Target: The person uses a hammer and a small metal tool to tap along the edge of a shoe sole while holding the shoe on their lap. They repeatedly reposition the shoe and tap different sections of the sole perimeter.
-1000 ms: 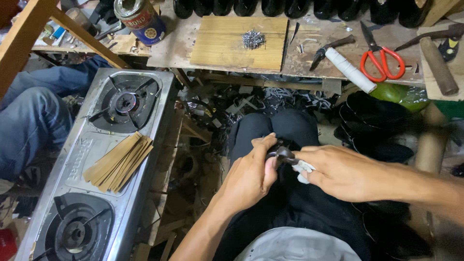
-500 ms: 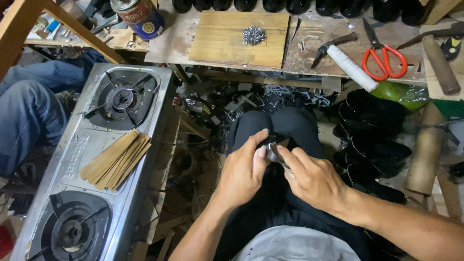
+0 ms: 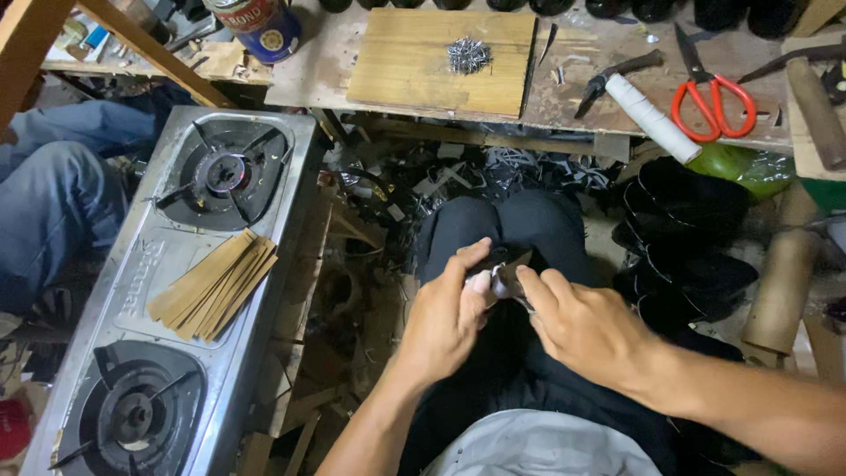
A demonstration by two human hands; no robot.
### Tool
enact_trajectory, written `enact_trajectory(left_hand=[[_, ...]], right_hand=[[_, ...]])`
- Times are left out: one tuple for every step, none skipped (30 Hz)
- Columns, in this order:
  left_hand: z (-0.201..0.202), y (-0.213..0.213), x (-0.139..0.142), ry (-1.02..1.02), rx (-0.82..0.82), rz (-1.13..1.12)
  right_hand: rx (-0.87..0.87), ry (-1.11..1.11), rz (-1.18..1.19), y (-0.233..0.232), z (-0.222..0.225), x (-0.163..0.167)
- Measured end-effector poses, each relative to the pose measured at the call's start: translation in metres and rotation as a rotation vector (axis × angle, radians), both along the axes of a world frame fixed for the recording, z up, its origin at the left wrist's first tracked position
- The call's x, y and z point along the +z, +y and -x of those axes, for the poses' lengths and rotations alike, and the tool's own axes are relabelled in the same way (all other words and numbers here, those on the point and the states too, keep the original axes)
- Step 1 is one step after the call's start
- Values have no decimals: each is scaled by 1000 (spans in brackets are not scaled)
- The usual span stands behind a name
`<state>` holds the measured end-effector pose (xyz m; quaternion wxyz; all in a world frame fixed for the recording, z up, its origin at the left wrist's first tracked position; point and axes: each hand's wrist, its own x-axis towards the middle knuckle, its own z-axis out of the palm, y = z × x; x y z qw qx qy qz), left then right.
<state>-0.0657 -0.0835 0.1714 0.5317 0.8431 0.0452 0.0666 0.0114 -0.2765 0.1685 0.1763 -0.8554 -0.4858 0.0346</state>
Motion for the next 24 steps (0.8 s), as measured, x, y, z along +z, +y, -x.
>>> enact_trajectory(left_hand=[[0,3,3,256,17,102],[0,4,4,511,29,203],[0,4,5,336,19,138],[0,3,5,162,10,71],[2,2,3,-6,2,2],[3,0,0,-75,9,-38],[4,-2,-3,-144,12,-79],[6,-5,-6,-210,12,-112],[8,-6,-10,-224,9,-131],[9,-7,-13,-239,5,-150],[10,-8,-15,-257,2,-168],[11,-8,-17,-241,-11,-169],[12,-8,-18,-225,-22,-170],[13,-9,-18,-210,-32,-174],[13,-9,-18,-199,-53,-197],[13,-9,-17,-183,-73,-219],[13,-10,-15,-166,-92,-238],[13,-10,-14,-142,-108,-235],[13,-10,-12,-120,-125,-231],[13,-10,-10,-97,-141,-225],[11,-8,-9,-135,-165,-239],[9,-4,-8,-172,-188,-252],[9,0,-6,-205,-207,-262],[9,6,-5,-189,-250,-238]], right_hand=[[-10,-13,-90,5,2,-8],[-21,-28,-179,6,5,-14],[-42,-6,-189,7,8,-17],[-62,15,-202,6,10,-20],[-81,42,-216,4,13,-21],[-87,102,-171,0,15,-20],[-96,161,-128,-4,17,-18],[-109,222,-78,-8,18,-16],[-124,373,-75,-11,18,-12],[-139,522,-73,-14,16,-9],[-152,669,-72,-16,13,-5],[-168,809,-18,-16,8,-1],[-180,950,36,-15,2,4],[-190,1088,89,-14,-5,9],[-143,1051,125,-14,-13,15],[-94,1015,161,-14,-18,20],[-47,982,201,-15,-21,26],[-27,866,175,-16,-22,31],[-8,749,148,-17,-21,35],[11,631,124,-18,-19,37],[-3,549,167,-19,-16,38],[-17,467,211,-19,-12,37],[-28,388,258,-19,-7,34],[-37,337,207,-17,-2,28]])
